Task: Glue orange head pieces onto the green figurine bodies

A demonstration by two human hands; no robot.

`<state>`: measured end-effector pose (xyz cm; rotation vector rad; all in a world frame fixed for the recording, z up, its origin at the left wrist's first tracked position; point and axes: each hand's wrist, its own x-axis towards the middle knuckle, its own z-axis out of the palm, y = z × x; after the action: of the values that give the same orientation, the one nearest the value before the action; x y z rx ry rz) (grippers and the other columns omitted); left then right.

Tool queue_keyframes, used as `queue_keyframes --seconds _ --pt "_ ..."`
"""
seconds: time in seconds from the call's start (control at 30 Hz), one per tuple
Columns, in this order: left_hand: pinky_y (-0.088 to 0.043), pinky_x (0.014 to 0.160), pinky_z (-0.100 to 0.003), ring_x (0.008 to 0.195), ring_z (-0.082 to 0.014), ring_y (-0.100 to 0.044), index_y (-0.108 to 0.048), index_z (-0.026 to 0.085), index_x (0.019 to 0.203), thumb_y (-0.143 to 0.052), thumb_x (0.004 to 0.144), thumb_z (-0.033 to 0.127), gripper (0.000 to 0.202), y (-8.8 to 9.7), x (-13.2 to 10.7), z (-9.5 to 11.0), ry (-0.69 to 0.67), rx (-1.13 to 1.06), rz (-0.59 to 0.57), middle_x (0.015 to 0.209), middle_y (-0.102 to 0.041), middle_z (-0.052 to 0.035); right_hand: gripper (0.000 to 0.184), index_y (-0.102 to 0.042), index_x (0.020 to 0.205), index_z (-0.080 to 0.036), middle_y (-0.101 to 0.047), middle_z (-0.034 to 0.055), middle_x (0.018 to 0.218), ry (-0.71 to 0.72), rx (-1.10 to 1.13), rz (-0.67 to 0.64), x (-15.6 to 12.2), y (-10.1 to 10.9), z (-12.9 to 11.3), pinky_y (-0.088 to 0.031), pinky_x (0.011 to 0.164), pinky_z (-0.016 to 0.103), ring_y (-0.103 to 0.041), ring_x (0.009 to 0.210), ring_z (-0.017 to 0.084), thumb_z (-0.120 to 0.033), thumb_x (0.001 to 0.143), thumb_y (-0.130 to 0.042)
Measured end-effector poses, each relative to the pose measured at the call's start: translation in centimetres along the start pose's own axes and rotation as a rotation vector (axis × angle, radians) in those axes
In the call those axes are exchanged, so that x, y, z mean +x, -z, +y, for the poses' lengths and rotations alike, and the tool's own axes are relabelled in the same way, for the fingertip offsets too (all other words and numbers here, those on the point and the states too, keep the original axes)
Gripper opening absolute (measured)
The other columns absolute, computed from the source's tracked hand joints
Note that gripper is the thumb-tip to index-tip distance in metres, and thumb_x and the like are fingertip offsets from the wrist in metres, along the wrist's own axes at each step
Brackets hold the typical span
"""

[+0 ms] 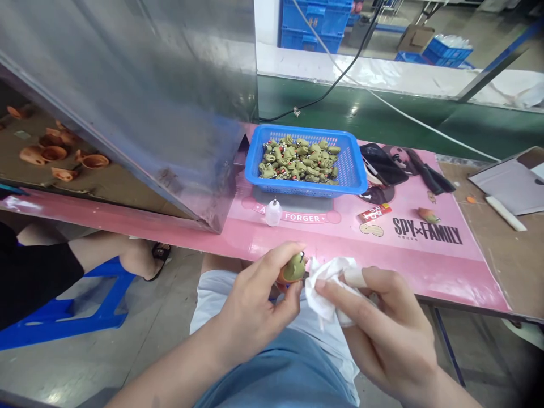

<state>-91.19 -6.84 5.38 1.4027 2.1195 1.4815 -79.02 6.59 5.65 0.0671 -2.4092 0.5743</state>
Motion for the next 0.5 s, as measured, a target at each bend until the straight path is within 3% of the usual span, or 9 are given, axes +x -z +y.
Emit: queue_keyframes --seconds 0.13,0.23,0.3,0.4,0.5 --pt "-0.043 0.064 -0.012 0.067 -0.0047 -0.049 -0.036 0.022 0.116 -0.056 0.074 0.016 0.048 0.0 0.1 0.2 -0.026 0.080 -0.054 0.088 -0.055 0.0011 0.032 -0.056 0.104 -0.013 -0.043 0.0089 0.088 0.081 0.003 -0.064 1.2 -0.1 -1.1 -0.038 0.053 0.025 -0.044 0.069 0.013 -0.004 0.076 -0.045" --pt "-0.043 0.070 -0.013 0.070 -0.0050 -0.050 -0.036 0.020 0.115 -0.055 0.074 0.014 0.045 0.0 0.1 0.0 -0.079 0.160 -0.053 0.088 -0.055 0.0011 0.030 -0.056 0.103 -0.014 -0.045 0.0076 0.084 0.122 -0.123 -0.111 1.1 -0.1 -0.3 -0.035 0.049 0.024 -0.043 0.064 0.012 -0.006 0.076 -0.045" --pt "-0.042 0.073 -0.013 0.072 -0.0051 -0.050 -0.037 0.019 0.114 -0.052 0.074 0.009 0.044 0.0 0.1 -0.1 -0.115 0.195 -0.008 0.087 -0.055 0.0013 0.028 -0.058 0.099 -0.016 -0.047 0.0069 0.083 0.060 -0.324 -0.173 0.6 0.0 1.1 -0.032 0.046 0.024 -0.044 0.062 0.013 -0.008 0.076 -0.044" --pt "-0.042 0.068 -0.011 0.069 -0.0042 -0.048 -0.037 0.020 0.114 -0.049 0.074 0.005 0.045 0.1 0.1 -0.2 -0.080 0.136 0.031 0.083 -0.054 0.0022 0.026 -0.061 0.092 -0.020 -0.049 0.0049 0.082 -0.147 -0.542 -0.256 -0.5 0.2 3.4 -0.025 0.039 0.022 -0.047 0.061 0.014 -0.011 0.076 -0.044" --pt "-0.043 0.066 -0.013 0.069 -0.0048 -0.049 -0.036 0.023 0.115 -0.048 0.076 0.009 0.042 0.1 0.1 -0.3 0.030 0.000 -0.019 0.080 -0.053 0.0027 0.027 -0.059 0.097 -0.020 -0.047 0.0052 0.086 -0.206 -0.355 -0.185 -1.0 0.5 3.8 -0.032 0.043 0.021 -0.048 0.062 0.011 -0.010 0.076 -0.045"
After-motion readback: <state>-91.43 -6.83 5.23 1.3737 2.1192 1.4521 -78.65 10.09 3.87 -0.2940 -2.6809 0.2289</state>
